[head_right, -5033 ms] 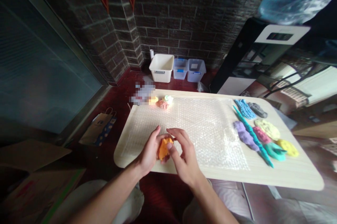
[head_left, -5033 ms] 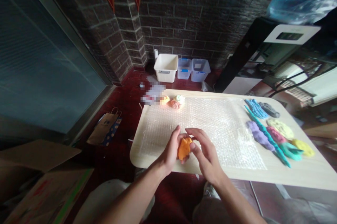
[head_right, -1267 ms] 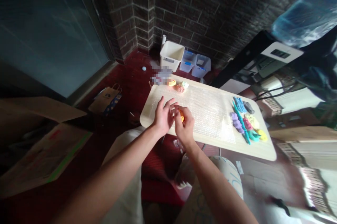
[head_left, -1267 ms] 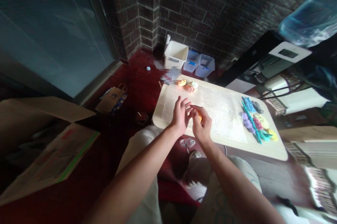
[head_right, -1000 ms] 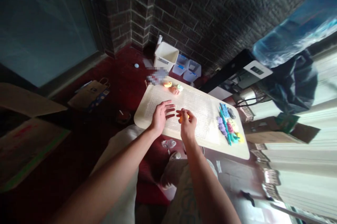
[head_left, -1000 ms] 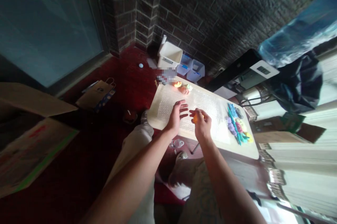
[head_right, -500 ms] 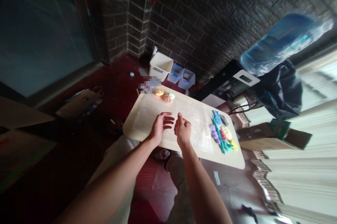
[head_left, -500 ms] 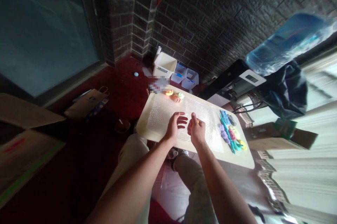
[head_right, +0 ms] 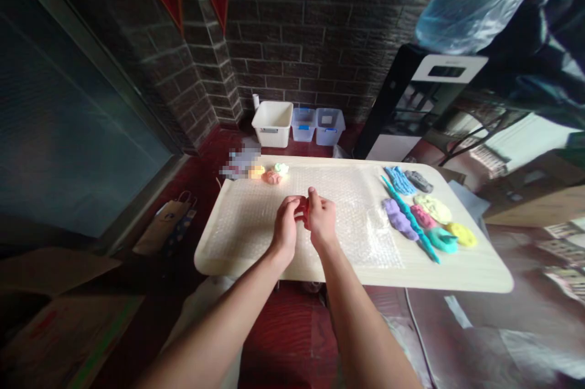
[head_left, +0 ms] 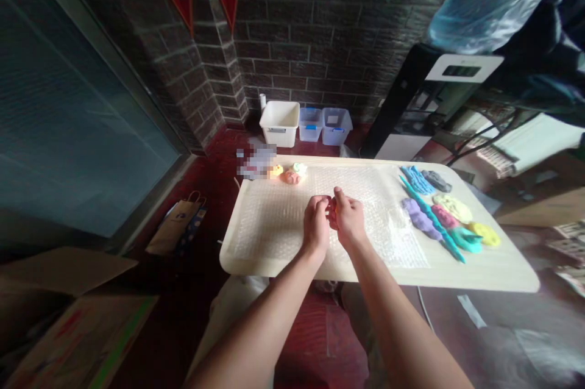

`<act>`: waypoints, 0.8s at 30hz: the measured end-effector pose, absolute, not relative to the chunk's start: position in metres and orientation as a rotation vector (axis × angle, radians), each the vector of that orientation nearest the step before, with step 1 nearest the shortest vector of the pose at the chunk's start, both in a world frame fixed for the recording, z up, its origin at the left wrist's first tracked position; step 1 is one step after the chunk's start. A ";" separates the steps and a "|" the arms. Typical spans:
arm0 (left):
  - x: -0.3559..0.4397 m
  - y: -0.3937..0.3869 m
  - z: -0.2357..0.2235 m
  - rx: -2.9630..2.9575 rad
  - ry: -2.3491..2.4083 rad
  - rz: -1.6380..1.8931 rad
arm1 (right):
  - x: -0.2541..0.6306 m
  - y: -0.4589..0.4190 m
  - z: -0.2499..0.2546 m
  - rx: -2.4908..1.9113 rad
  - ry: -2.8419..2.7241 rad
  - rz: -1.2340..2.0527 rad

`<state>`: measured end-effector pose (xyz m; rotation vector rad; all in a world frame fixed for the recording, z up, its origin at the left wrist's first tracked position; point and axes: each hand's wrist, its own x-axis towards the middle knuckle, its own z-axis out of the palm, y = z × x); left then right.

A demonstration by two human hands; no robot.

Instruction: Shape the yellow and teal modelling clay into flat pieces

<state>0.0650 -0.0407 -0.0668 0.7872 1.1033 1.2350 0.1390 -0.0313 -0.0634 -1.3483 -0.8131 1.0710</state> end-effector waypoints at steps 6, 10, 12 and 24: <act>0.080 -0.035 -0.071 0.677 0.972 1.172 | 0.136 -0.038 -0.062 -1.436 -1.014 0.901; 0.075 -0.042 -0.065 0.643 0.891 1.133 | 0.134 -0.041 -0.054 -1.441 -1.134 0.840; 0.073 -0.045 -0.061 0.595 0.835 1.140 | 0.132 -0.041 -0.051 -1.442 -1.168 0.810; 0.045 -0.055 -0.061 0.299 0.936 1.182 | 0.108 -0.043 -0.061 -1.400 -1.125 0.925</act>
